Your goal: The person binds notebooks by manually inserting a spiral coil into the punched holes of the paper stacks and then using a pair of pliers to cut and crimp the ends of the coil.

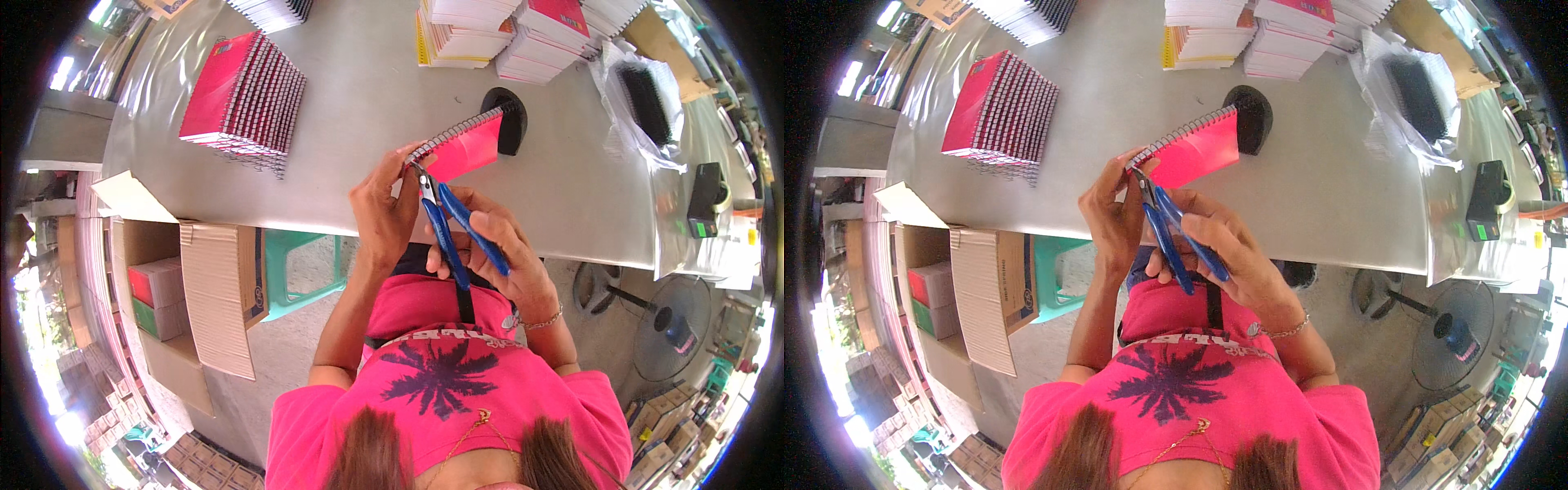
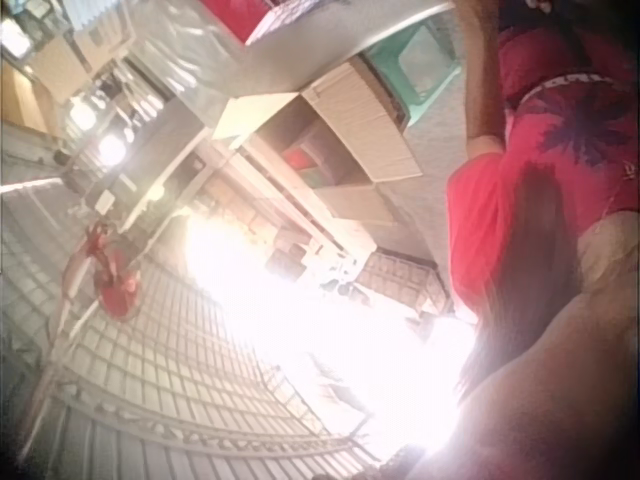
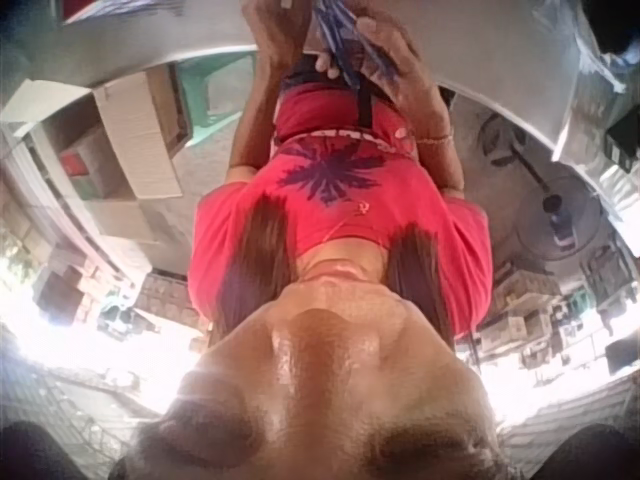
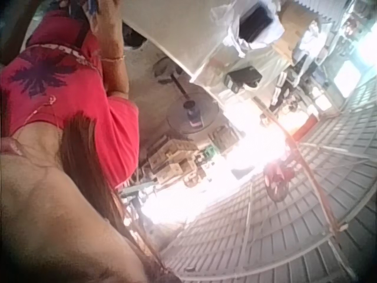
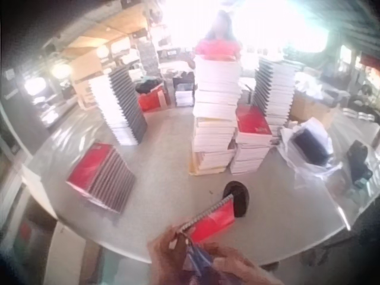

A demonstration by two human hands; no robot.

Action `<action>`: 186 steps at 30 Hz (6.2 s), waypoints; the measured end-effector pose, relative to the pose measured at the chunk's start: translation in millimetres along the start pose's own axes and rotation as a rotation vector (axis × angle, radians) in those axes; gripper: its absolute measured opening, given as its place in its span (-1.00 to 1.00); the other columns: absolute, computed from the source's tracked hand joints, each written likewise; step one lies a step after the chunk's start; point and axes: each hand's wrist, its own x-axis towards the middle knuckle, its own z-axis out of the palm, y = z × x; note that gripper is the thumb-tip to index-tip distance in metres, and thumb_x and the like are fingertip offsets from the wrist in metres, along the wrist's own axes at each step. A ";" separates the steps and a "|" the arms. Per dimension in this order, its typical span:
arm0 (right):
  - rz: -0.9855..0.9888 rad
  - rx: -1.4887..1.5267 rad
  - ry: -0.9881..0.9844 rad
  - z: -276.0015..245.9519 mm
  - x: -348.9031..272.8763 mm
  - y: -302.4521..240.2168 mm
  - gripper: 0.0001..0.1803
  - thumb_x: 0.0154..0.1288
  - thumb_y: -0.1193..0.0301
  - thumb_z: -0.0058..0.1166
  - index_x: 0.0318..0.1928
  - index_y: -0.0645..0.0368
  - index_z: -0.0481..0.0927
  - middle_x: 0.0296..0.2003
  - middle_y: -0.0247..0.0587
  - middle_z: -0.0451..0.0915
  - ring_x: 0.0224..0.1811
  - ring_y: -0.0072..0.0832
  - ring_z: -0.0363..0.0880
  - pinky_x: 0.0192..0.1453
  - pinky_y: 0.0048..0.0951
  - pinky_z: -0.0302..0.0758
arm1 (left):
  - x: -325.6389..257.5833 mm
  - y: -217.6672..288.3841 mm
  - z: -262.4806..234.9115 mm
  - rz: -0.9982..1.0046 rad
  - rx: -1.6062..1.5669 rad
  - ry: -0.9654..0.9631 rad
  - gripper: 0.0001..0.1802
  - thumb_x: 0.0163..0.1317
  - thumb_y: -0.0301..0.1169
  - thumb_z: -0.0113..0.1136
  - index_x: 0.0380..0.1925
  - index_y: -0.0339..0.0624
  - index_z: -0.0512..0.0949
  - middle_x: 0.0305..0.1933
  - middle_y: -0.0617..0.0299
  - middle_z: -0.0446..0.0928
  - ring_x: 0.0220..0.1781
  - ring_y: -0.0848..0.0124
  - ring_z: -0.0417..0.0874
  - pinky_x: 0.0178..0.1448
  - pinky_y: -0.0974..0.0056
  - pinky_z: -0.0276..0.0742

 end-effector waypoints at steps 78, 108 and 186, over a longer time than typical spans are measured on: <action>-0.906 -0.949 0.522 -11.8 20.3 -116.5 -0.67 0.40 0.44 0.11 0.12 0.25 0.50 -0.26 -0.45 0.52 -0.25 -0.71 0.47 -0.13 -0.59 0.50 | 89.3 56.2 31.8 0.079 -0.492 -0.365 -0.51 0.37 -0.38 0.19 0.25 -0.20 0.35 0.05 0.16 0.53 0.06 0.42 0.53 0.11 0.30 0.44; -0.649 -1.792 0.690 -95.2 -28.3 -186.2 -0.73 0.34 0.41 0.10 0.01 0.17 0.67 -0.10 -0.13 0.68 -0.15 -0.45 0.59 0.00 -0.47 0.47 | 0.4 18.3 32.2 0.275 0.565 -0.107 -0.43 -0.15 0.07 0.49 -0.27 -0.01 0.49 0.09 0.24 0.33 0.28 0.14 0.26 0.43 -0.30 -0.22; -0.525 -1.948 0.242 -75.3 42.3 -89.3 -0.51 0.10 0.26 0.33 0.03 0.08 0.49 0.31 -0.04 0.27 0.37 0.03 0.18 0.42 -0.13 0.19 | 24.1 -26.2 0.1 0.301 0.114 -0.182 -0.26 -0.18 -0.29 0.61 -0.10 -0.22 0.28 -0.11 0.09 0.29 0.11 0.04 0.23 0.22 -0.01 0.25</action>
